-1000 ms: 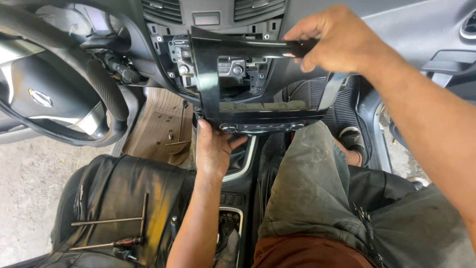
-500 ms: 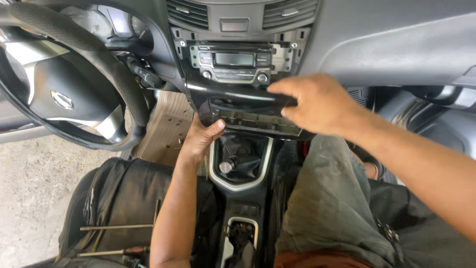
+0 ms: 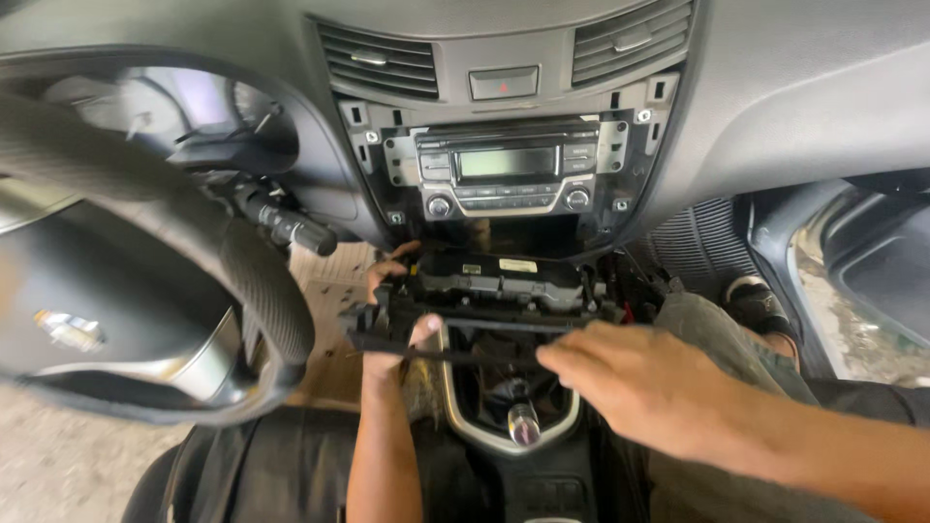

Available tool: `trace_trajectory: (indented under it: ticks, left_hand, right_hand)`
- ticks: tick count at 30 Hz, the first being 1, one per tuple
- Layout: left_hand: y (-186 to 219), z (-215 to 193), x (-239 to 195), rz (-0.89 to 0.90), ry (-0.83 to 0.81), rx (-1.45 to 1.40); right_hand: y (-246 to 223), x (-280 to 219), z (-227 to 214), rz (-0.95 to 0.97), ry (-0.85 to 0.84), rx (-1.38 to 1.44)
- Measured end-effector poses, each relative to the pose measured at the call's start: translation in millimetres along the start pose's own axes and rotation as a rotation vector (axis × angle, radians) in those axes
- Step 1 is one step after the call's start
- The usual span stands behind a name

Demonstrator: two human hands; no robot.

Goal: The person installs a car stereo unit into the dashboard. They connect wiring harnesses, align the unit within the mounting bracket, and secure the surrounding trim panels. The person uses a screwdriver to fasten screws and ensures the trim pieces snap into place.

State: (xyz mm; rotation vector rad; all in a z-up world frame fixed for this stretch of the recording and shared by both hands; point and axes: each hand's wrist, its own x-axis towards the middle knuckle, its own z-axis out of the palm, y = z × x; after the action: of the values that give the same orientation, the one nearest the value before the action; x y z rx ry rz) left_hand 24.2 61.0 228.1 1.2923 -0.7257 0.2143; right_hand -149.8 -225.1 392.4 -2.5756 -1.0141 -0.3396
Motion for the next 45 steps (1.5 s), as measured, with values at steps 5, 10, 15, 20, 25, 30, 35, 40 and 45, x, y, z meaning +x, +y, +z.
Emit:
trace_trajectory:
  ticks: [5, 10, 15, 20, 25, 30, 35, 40, 45]
  left_hand:
    - [-21.5, -1.5, 12.5, 0.076, 0.082, -0.083]
    - [-31.4, 1.6, -7.5, -0.021, 0.128, -0.292]
    - [-52.0, 5.9, -1.0, 0.139, 0.066, -0.388]
    - [-72.0, 8.8, -10.9, 0.18, 0.12, -0.455]
    - [-77.7, 4.9, -10.2, 0.207, 0.136, -0.462]
    - [-80.3, 4.4, -10.4, 0.2, 0.137, -0.478]
    - [-79.1, 1.7, -15.7, 0.129, 0.138, -0.525]
    - [-70.3, -13.8, -18.2, 0.015, 0.072, -0.402]
    - [-57.6, -25.8, -21.9, -0.045, 0.038, -0.259]
  right_hand:
    - [3.8, 4.4, 17.2, -0.044, -0.118, 0.0]
    - [16.5, 2.2, 24.8, -0.017, -0.231, -0.006]
    - [37.1, 0.2, 39.4, 0.073, -0.56, 0.389]
    - [62.5, 19.0, 39.2, 0.105, -0.699, 0.621]
    - [113.2, 59.3, 37.7, 0.341, -0.453, 0.41]
    - [156.7, 75.8, 72.7, 0.53, -0.498, 0.257]
    - [154.2, 72.9, 97.6, 0.518, -0.519, 0.211]
    - [149.7, 74.7, 99.5, 0.664, -0.606, 0.155]
    - [150.6, 69.6, 104.5, 0.356, -0.289, 0.152]
